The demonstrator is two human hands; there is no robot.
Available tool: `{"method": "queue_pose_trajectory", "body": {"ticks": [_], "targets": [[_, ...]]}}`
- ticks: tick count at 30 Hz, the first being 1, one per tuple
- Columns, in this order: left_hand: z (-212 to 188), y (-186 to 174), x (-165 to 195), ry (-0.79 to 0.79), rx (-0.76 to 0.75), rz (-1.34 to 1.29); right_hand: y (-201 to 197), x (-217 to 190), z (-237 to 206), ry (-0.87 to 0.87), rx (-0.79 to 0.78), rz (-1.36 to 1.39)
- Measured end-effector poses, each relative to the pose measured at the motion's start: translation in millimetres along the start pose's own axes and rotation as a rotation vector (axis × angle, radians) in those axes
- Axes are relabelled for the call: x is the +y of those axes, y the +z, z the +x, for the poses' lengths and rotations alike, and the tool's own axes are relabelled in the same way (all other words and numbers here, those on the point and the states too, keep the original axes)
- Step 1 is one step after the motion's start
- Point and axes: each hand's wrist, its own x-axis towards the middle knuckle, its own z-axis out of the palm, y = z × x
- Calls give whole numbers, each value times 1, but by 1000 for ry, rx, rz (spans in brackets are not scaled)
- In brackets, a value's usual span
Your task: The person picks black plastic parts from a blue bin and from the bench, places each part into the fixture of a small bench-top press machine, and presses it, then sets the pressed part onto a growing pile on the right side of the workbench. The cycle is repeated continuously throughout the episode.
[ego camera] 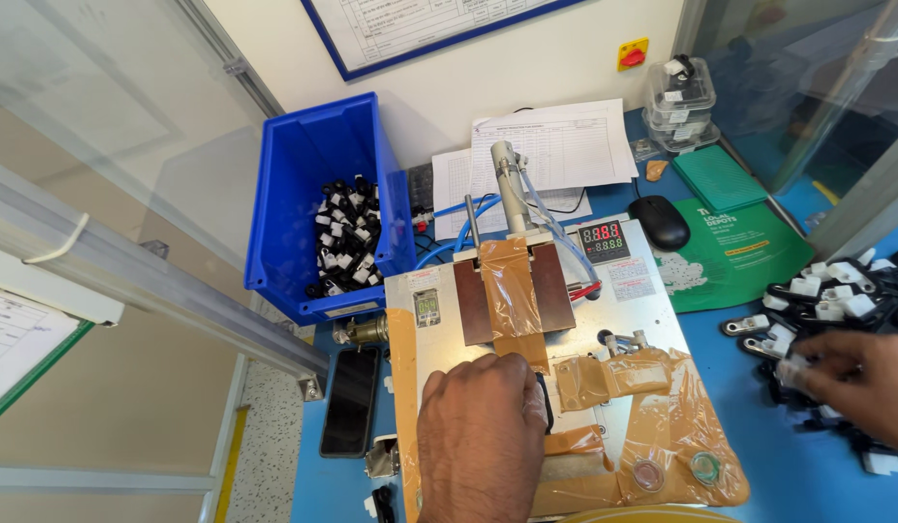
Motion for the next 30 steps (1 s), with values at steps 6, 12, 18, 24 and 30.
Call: {"method": "queue_pose_trajectory", "body": {"ticks": [6, 12, 18, 24, 30], "targets": [[2, 2, 0, -23, -32, 2, -3, -36, 49, -82, 100, -336], [2, -1, 0, -12, -19, -18, -6, -37, 80, -216, 130, -380], [3, -2, 3, -22, -45, 7, -23, -63, 75, -51, -225, -657], [2, -7, 3, -11, -60, 5, -38, -92, 73, 29, -253, -482], [2, -10, 3, 13, -88, 33, -33, -88, 63, 121, -239, 331]]}}
